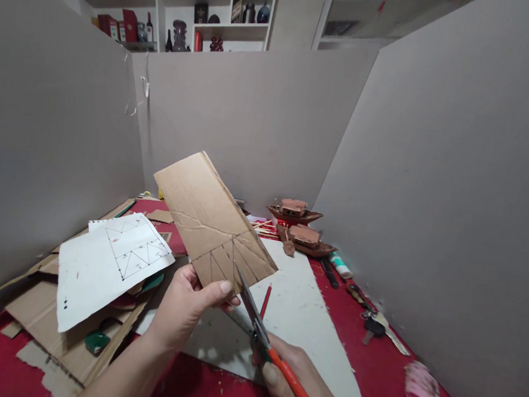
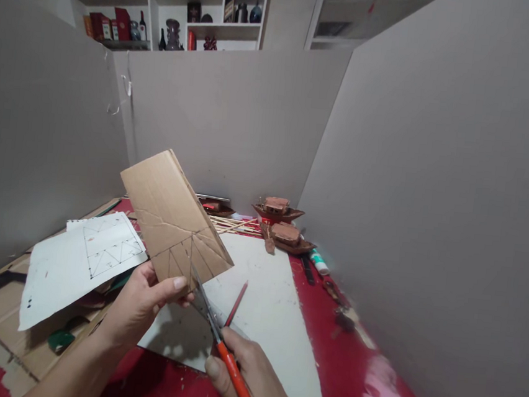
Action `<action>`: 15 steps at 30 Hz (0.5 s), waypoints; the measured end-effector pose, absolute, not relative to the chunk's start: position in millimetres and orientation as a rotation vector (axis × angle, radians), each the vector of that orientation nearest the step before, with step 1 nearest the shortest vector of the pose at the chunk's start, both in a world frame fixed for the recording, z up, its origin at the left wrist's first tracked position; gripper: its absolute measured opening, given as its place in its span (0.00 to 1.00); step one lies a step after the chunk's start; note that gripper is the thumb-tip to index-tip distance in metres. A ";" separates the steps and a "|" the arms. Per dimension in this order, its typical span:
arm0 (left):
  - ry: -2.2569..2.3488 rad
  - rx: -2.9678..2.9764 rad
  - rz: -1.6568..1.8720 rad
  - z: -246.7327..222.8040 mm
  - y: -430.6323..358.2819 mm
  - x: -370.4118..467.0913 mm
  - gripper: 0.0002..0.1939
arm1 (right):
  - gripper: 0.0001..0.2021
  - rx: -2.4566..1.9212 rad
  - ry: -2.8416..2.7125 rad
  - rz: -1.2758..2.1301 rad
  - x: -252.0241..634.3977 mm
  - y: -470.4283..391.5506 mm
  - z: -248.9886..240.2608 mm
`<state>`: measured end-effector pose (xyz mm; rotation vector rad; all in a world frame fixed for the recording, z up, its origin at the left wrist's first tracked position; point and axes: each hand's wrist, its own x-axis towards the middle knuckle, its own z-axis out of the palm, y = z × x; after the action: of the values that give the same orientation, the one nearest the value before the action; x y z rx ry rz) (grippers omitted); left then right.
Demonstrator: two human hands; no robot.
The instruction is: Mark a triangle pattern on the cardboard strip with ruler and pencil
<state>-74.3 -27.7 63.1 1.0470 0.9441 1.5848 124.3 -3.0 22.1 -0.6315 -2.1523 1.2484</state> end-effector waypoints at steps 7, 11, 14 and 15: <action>0.958 1.041 1.586 63.3 -27.3 -72.8 0.14 | 0.29 -0.618 -2.144 1.185 124.5 -1.9 21.0; 0.962 1.057 1.582 64.2 -27.2 -73.4 0.14 | 0.31 -0.637 -2.143 1.178 124.2 -0.8 18.1; 0.961 1.063 1.581 64.7 -27.6 -73.3 0.14 | 0.31 -0.637 -2.146 1.171 124.5 -0.7 18.1; 0.963 1.068 1.579 64.8 -27.7 -73.2 0.14 | 0.31 -0.628 -2.146 1.164 124.7 -0.6 18.6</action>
<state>-73.2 -27.7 64.8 1.0683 0.9631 1.5790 124.7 -0.6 18.6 -0.6281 -2.1456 1.1637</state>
